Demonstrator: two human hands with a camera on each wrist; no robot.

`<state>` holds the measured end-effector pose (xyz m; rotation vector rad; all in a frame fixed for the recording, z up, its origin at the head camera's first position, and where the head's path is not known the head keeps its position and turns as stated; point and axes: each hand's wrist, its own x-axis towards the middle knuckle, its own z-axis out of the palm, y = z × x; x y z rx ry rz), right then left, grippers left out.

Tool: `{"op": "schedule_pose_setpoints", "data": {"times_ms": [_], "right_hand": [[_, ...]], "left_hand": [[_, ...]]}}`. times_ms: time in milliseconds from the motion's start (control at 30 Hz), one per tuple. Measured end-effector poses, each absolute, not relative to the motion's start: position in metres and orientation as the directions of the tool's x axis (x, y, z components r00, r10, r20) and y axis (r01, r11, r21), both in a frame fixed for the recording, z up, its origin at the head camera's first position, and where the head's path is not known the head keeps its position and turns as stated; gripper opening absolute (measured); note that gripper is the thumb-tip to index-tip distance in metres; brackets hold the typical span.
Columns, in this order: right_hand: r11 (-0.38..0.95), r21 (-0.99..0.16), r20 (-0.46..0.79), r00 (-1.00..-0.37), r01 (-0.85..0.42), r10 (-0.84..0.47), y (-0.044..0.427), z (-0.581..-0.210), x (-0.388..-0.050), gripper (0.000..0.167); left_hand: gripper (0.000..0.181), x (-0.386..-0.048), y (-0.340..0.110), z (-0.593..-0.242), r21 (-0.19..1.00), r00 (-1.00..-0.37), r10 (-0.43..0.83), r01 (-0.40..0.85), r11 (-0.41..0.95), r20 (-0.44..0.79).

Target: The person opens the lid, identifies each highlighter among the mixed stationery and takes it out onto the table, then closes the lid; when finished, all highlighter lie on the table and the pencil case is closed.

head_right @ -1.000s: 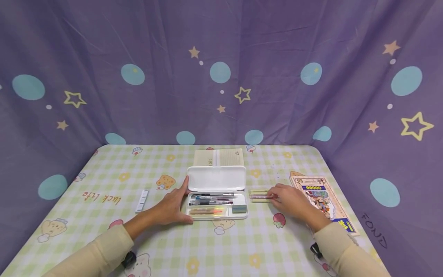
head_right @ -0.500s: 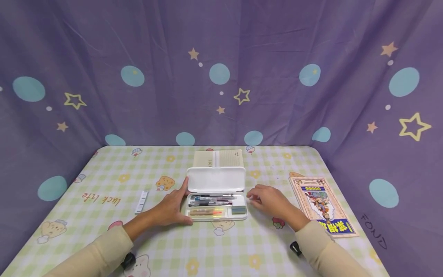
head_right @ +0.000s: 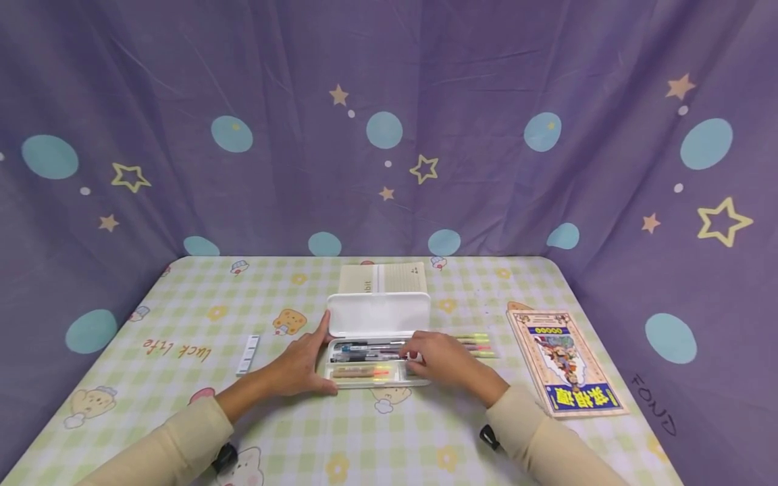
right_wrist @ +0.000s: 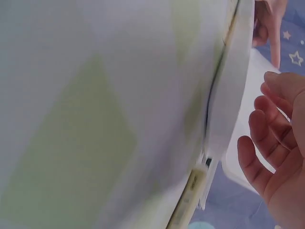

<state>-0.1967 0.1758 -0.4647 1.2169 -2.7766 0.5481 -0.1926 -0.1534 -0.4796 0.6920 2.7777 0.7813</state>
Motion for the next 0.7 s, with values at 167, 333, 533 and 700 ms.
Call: {"op": "schedule_pose_setpoints", "data": {"times_ms": [167, 333, 533, 700], "right_hand": [[0.595, -0.289, 0.197, -0.655, -0.75, -0.73, 0.165, -0.467, -0.195, 0.016], [0.567, -0.27, 0.196, -0.621, -0.779, -0.759, 0.155, -0.468, -0.195, 0.017], [0.568, -0.217, 0.142, -0.601, -0.794, -0.786, 0.147, -0.467, -0.194, 0.02], [0.566, -0.158, 0.124, -0.585, -0.809, -0.802, 0.145, -0.468, -0.194, 0.023]], "left_hand": [[0.15, -0.194, -0.154, -0.481, 0.53, -0.874, 0.485, 0.392, 0.752, -0.041], [0.151, -0.194, -0.155, -0.482, 0.534, -0.875, 0.483, 0.39, 0.75, -0.039], [0.151, -0.193, -0.155, -0.481, 0.535, -0.87, 0.492, 0.402, 0.743, -0.03], [0.15, -0.194, -0.155, -0.482, 0.533, -0.869, 0.494, 0.406, 0.742, -0.025]]}}
